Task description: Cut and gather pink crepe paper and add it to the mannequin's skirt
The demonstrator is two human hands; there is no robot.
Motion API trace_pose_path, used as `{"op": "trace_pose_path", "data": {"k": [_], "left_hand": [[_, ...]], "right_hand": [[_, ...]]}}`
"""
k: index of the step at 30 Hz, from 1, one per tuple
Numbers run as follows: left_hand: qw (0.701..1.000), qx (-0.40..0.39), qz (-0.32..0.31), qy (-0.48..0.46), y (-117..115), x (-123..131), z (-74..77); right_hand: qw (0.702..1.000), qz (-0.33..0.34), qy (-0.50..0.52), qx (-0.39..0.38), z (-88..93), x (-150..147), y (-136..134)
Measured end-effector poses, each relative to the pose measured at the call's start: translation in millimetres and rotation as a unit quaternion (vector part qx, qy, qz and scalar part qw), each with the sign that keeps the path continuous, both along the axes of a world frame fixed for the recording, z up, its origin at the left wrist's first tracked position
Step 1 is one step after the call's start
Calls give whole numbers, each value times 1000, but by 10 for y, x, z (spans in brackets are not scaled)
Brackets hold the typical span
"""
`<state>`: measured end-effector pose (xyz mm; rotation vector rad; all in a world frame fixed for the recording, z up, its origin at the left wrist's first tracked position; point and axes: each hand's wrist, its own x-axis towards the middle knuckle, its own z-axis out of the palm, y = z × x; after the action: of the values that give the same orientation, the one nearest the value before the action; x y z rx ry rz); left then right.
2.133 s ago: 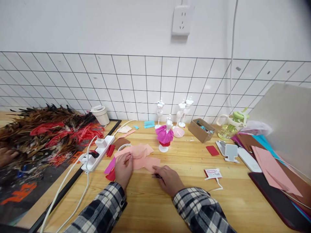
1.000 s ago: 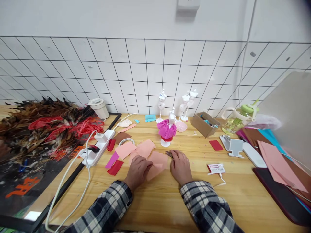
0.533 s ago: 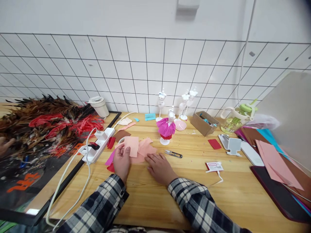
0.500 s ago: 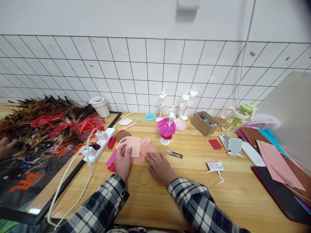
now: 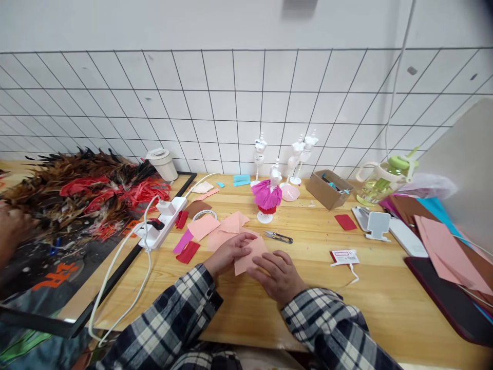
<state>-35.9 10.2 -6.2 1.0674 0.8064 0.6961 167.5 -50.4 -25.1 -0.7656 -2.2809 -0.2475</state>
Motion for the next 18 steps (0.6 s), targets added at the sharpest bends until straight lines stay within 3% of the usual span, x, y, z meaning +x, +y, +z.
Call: {"op": "trace_pose_path", "data": {"k": [3, 5, 8, 10, 14, 18], "left_hand": [[992, 79, -42, 89, 76, 16, -13], [958, 206, -11, 197, 72, -8, -34], [840, 426, 71, 328, -26, -67, -46], [781, 511, 32, 357, -119, -94, -41], [743, 539, -95, 386, -227, -69, -42], [734, 527, -97, 417, -207, -6, -77]], "right_hand": [[997, -31, -39, -64, 27, 13, 74], [993, -35, -53, -101, 25, 21, 121], [985, -39, -68, -153, -9, 13, 165], [974, -36, -81, -207, -32, 7, 179], [954, -31, -63, -291, -26, 49, 188], [943, -47, -51, -326, 25, 145, 192]]}}
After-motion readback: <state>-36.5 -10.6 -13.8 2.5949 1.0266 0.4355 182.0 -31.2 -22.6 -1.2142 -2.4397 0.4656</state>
